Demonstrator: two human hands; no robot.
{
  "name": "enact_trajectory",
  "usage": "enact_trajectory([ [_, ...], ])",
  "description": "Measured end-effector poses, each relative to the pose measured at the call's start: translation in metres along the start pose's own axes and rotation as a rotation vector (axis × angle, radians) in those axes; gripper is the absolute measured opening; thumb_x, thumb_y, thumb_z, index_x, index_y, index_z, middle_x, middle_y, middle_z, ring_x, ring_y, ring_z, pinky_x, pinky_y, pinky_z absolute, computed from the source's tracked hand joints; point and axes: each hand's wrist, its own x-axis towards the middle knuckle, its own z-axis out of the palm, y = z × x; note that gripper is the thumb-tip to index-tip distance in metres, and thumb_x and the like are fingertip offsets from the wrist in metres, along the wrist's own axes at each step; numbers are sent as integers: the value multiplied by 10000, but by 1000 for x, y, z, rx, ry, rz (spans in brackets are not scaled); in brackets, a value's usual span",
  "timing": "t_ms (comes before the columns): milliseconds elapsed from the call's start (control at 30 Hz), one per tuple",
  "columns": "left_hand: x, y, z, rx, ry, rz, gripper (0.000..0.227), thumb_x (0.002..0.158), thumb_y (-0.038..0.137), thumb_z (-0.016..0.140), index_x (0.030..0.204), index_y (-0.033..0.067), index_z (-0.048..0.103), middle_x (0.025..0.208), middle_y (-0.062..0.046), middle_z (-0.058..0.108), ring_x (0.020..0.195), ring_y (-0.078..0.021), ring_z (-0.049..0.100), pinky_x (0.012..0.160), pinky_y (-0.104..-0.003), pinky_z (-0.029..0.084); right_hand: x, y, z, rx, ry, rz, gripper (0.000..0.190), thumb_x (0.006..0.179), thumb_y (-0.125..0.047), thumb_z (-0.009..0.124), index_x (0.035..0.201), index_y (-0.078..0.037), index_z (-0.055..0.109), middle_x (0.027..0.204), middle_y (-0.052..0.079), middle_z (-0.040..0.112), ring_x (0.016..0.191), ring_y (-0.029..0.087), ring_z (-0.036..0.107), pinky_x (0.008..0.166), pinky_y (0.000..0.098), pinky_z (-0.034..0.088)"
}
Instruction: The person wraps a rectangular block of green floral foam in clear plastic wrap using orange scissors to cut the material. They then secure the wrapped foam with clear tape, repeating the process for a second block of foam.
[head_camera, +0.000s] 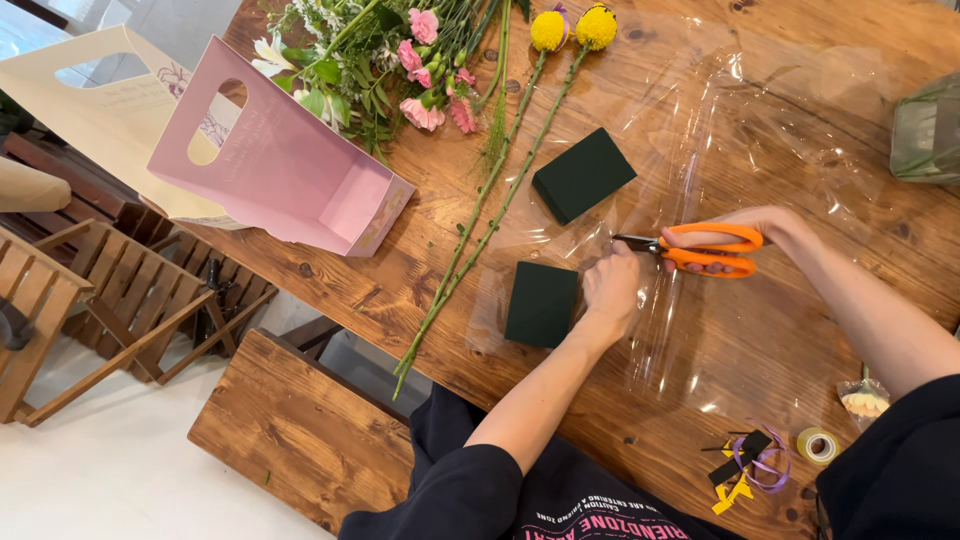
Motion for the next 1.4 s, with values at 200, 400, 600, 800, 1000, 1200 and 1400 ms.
enact_trajectory([
  [200,-1,-9,-8,-197,-120,65,213,947,17,386,1128,-63,463,768,-208,702,753,-407,735,681,-528,599,17,-9,5,-37,123,62,723,882,-687,505,1085,-16,683,726,93,556,531,170,542,438,294,500],
  [400,-9,-6,-37,-181,-94,89,181,935,-4,412,1099,-52,470,762,-201,694,736,-398,735,664,-520,599,27,-18,-1,-71,152,68,679,903,-638,549,1033,9,708,683,101,555,479,162,520,389,282,470],
  [600,-17,-3,-54,-188,-83,79,151,957,10,378,1067,-38,469,764,-193,686,723,-394,736,668,-510,597,27,-29,-1,-58,156,84,689,878,-640,586,1030,21,710,687,109,549,487,170,528,389,283,475],
  [800,-16,-3,-50,-185,-59,68,179,999,78,356,1076,-26,478,766,-172,684,719,-377,739,669,-493,599,36,-36,-3,-60,162,86,655,866,-612,642,988,30,688,674,108,541,474,171,527,377,284,463],
  [1000,-12,-6,-36,-226,-63,74,161,976,33,352,1059,-38,470,758,-189,672,704,-403,733,672,-517,594,50,-36,-5,-86,181,78,602,867,-592,667,883,9,655,650,99,542,465,160,531,371,259,451],
  [1200,-7,-10,-7,-170,-24,96,136,947,42,394,1033,-13,484,711,-144,637,658,-371,727,629,-477,599,65,-57,2,-145,192,42,557,872,-579,690,827,-23,679,621,77,544,428,137,527,344,237,450],
  [1400,-14,-8,-21,-190,-99,93,227,916,11,438,1124,-63,491,800,-179,671,739,-393,737,693,-497,603,54,-100,32,-247,229,49,614,827,-605,696,914,2,666,671,87,548,476,151,548,369,242,468],
])
